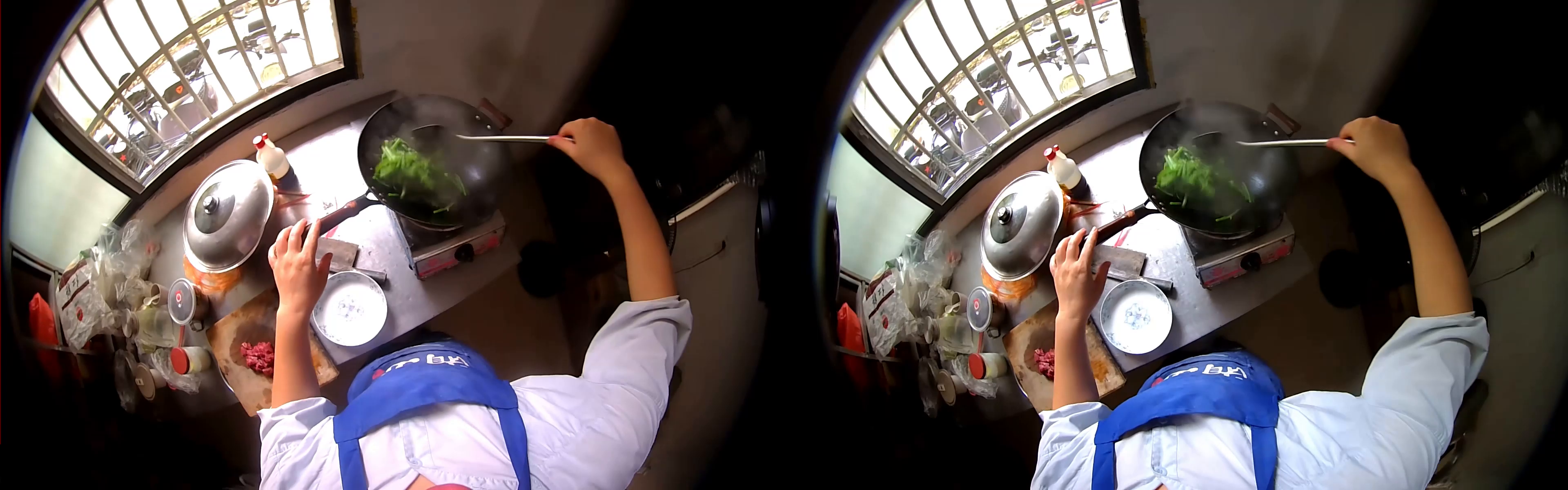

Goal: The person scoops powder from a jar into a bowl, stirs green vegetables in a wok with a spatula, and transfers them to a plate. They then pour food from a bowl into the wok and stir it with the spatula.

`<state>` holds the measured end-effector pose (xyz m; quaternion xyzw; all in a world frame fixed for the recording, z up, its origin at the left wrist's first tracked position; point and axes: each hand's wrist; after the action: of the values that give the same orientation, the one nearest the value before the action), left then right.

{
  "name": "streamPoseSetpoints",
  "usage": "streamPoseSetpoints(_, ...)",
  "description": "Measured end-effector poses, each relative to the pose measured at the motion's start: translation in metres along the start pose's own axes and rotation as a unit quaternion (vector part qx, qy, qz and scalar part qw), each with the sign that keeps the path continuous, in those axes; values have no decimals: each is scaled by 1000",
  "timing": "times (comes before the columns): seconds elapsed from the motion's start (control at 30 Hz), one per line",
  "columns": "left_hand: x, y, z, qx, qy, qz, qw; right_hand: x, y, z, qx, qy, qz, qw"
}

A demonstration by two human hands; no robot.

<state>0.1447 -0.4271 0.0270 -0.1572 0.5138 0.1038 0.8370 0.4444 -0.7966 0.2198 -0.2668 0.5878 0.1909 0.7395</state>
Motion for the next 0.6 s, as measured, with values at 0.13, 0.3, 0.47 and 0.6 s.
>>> streamPoseSetpoints(0.13, -2, -1, -1, -12, 5, -6, 1000, 5, -20, 37, 76, 74, -17, 994)
streamPoseSetpoints(0.3, -1, -1, 0, -11, 5, -20, 1000, 44, -13, 86, 54, 59, 2, 997)
streamPoseSetpoints(0.47, -4, -2, 1, -6, 8, -15, 1000, 36, 39, 66, -136, 13, -43, 990)
streamPoseSetpoints(0.6, -3, 0, -1, 2, 8, -9, 1000, 11, 67, -22, -269, -81, -162, 946)
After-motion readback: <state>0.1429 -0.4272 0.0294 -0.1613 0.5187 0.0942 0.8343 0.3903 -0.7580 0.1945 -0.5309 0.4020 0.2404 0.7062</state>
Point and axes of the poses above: each hand's wrist, its own z-axis towards the middle knuckle, its own x-axis out of the palm, y = z × x, and after that the axes turned 5 degrees about -x, right-handed
